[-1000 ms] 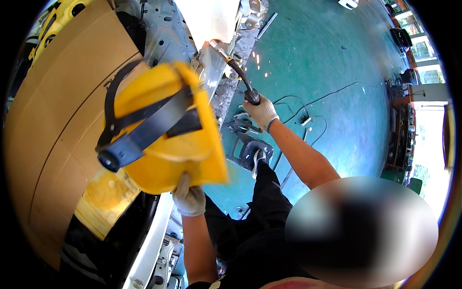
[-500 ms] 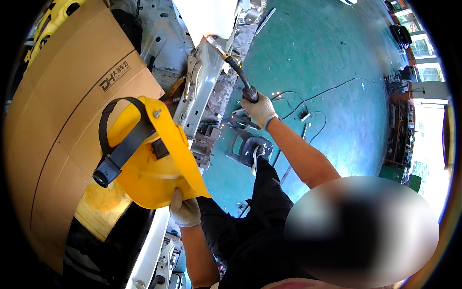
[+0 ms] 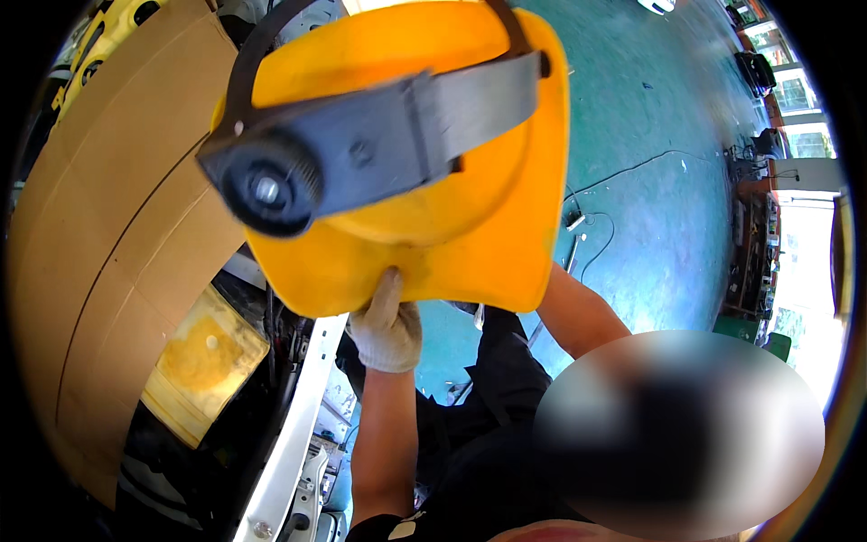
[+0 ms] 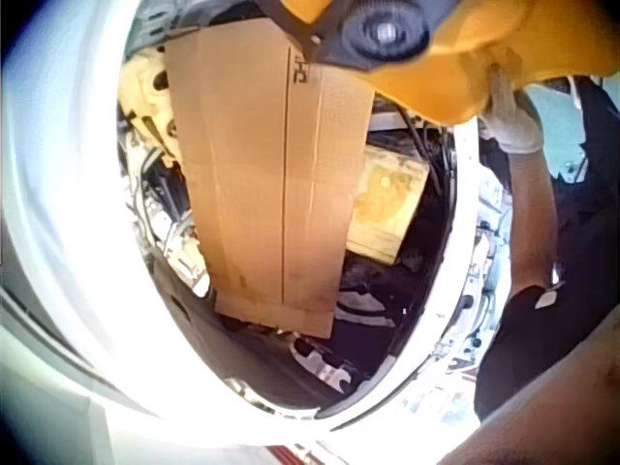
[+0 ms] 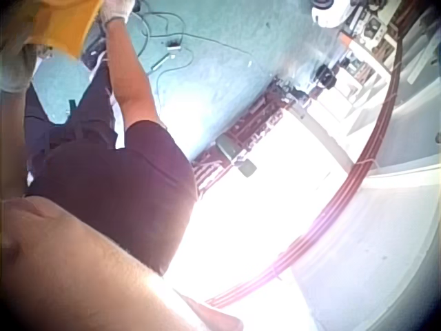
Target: The person uses a hammer to tap and align a metal car frame section, then uses a welding torch to weld the joint while holding a yellow face shield for protection. The person repeatedly welds and taps the area to secure the connection.
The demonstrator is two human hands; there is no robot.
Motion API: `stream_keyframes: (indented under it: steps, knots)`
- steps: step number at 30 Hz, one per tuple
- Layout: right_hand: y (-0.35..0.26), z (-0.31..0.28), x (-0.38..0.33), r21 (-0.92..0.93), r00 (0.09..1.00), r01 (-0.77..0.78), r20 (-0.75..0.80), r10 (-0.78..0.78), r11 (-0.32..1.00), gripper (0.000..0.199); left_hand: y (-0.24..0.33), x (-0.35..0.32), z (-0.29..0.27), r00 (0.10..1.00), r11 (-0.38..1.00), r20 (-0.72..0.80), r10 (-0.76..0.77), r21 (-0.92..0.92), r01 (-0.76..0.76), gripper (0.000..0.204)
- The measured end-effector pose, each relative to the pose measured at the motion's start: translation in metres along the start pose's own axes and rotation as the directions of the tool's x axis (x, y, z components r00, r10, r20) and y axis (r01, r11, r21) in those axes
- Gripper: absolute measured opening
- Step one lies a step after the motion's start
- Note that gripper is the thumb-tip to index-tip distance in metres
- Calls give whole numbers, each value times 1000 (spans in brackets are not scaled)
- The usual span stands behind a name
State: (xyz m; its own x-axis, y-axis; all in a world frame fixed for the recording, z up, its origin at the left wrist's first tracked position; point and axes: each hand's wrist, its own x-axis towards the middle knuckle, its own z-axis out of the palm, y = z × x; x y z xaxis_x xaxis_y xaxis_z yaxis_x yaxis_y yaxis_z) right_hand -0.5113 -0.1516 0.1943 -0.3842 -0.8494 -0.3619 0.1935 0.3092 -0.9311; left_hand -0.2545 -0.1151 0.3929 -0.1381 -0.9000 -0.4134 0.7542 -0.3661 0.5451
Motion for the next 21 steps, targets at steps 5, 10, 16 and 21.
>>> stream_keyframes:
  steps: [5, 10, 16, 21]
  knots:
    - [-76, 37, -33, -556, 996, -41, -90, -11, 830, 30, 5, 2, -17, 995, 998, 67, 68, -20, -66, 46]
    - [-61, 29, -28, -443, 990, -81, -138, 22, 893, 34, 19, -22, -73, 989, 992, -91, 119, -21, -121, 53]
    - [-82, 36, -35, -466, 988, -121, -145, 59, 876, 31, 37, -48, -116, 975, 994, -192, 113, 19, -112, 55]
    - [-88, 44, -37, -444, 983, -161, -147, 106, 882, 30, 36, -52, -135, 983, 997, -183, 27, -61, -38, 57]
